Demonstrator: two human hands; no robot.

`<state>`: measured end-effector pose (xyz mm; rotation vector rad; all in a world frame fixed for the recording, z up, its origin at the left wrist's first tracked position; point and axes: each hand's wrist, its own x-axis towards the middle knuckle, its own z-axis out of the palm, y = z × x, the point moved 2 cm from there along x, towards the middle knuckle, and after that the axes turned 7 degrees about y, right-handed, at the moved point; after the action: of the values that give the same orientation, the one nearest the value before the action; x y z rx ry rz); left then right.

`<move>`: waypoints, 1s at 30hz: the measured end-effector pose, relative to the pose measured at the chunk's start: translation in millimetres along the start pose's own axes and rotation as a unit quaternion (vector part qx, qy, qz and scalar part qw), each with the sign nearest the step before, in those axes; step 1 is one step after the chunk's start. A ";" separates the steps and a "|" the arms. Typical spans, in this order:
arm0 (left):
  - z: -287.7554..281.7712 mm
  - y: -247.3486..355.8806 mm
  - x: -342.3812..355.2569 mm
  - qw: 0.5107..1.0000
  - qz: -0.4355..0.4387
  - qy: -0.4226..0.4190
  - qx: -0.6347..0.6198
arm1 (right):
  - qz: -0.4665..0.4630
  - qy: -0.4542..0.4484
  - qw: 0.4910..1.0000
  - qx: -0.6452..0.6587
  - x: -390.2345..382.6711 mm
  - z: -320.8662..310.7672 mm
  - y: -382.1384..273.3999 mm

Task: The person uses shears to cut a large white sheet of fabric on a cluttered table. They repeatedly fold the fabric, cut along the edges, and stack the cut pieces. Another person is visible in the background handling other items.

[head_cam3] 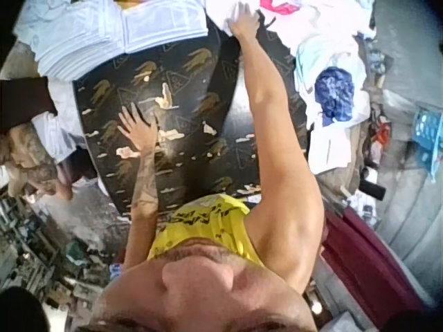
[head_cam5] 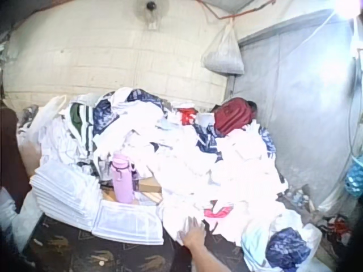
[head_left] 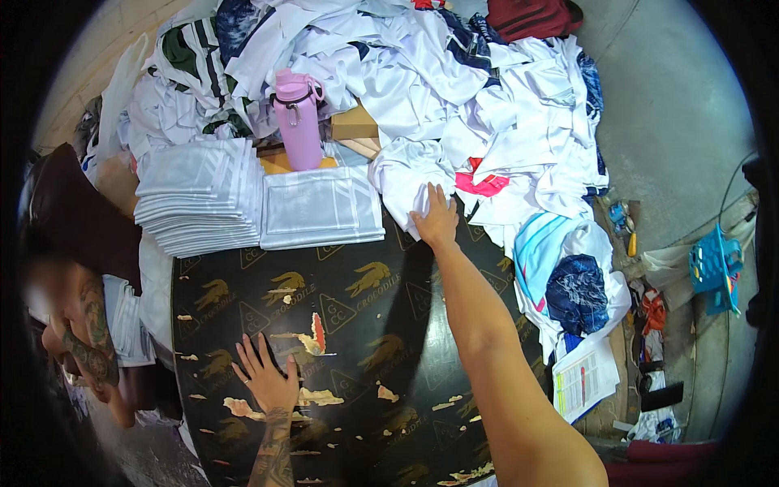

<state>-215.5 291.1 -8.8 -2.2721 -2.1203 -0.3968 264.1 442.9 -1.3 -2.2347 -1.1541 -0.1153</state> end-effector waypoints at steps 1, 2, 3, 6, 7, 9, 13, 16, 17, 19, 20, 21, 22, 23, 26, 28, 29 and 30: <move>1.0 -1.4 0.3 1.000 -0.015 -0.023 0.008 | -0.013 -0.038 0.998 -0.045 5.7 0.5 7.4; 1.0 -2.3 0.3 1.000 -0.015 -0.023 0.011 | -0.010 -0.114 0.988 -0.104 10.5 0.7 17.1; 0.9 -1.4 1.1 1.000 0.000 -0.012 0.004 | 0.008 -0.097 0.991 -0.095 19.4 -3.2 26.5; 1.7 1.7 2.8 0.999 -0.014 -0.026 0.016 | 0.030 -0.034 0.991 -0.123 46.8 -12.4 42.2; 0.8 3.1 3.1 0.999 -0.018 -0.027 0.014 | -0.045 -0.033 0.997 -0.059 53.9 -12.1 38.0; -1.0 5.7 3.9 0.999 -0.025 -0.030 0.014 | -0.192 -0.024 0.979 0.056 67.4 -9.1 20.4; -2.5 7.2 4.5 0.998 -0.037 -0.039 0.013 | -0.124 -0.081 0.984 -0.099 118.3 -9.7 -8.0; -0.9 6.5 4.2 0.998 -0.042 -0.036 0.020 | -0.145 0.141 0.979 -0.017 190.4 -43.6 -17.7; -0.3 7.0 4.7 0.999 -0.034 -0.021 0.018 | -0.136 0.168 0.976 0.001 216.7 -53.8 -16.5; 0.8 6.7 4.4 0.998 -0.046 -0.032 0.027 | -0.149 0.173 0.973 0.016 260.8 -66.9 -15.6; 0.3 6.7 4.6 0.998 -0.047 -0.034 0.027 | -0.169 0.170 0.971 0.022 275.6 -67.1 -17.1; -0.1 7.6 5.6 0.999 -0.042 -0.024 0.027 | -0.181 0.095 0.979 0.011 286.3 -62.4 -17.7; -0.5 7.4 6.4 0.998 -0.049 -0.037 0.029 | -0.192 0.039 0.981 0.000 290.8 -55.9 -18.6; -1.5 7.9 7.0 0.998 -0.046 -0.033 0.026 | -0.173 -0.068 0.982 -0.043 289.5 -48.1 -16.2; -1.7 6.8 7.6 0.997 -0.059 -0.051 0.017 | -0.069 -0.033 0.995 -0.062 270.5 -55.3 -5.2; 0.3 4.7 3.8 0.999 -0.036 -0.028 0.001 | -0.043 0.110 0.993 0.002 249.1 -94.8 3.1; 1.8 2.2 1.9 1.000 -0.025 -0.003 -0.005 | -0.046 0.198 0.979 0.033 238.6 -125.6 3.9; 4.3 0.1 -1.5 1.000 -0.011 0.022 -0.003 | -0.036 0.248 0.968 0.029 234.3 -166.0 2.1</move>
<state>-214.6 290.3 -13.3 -2.2240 -2.1290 -0.4494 442.2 516.0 211.8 -1.9535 -0.9431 -0.6251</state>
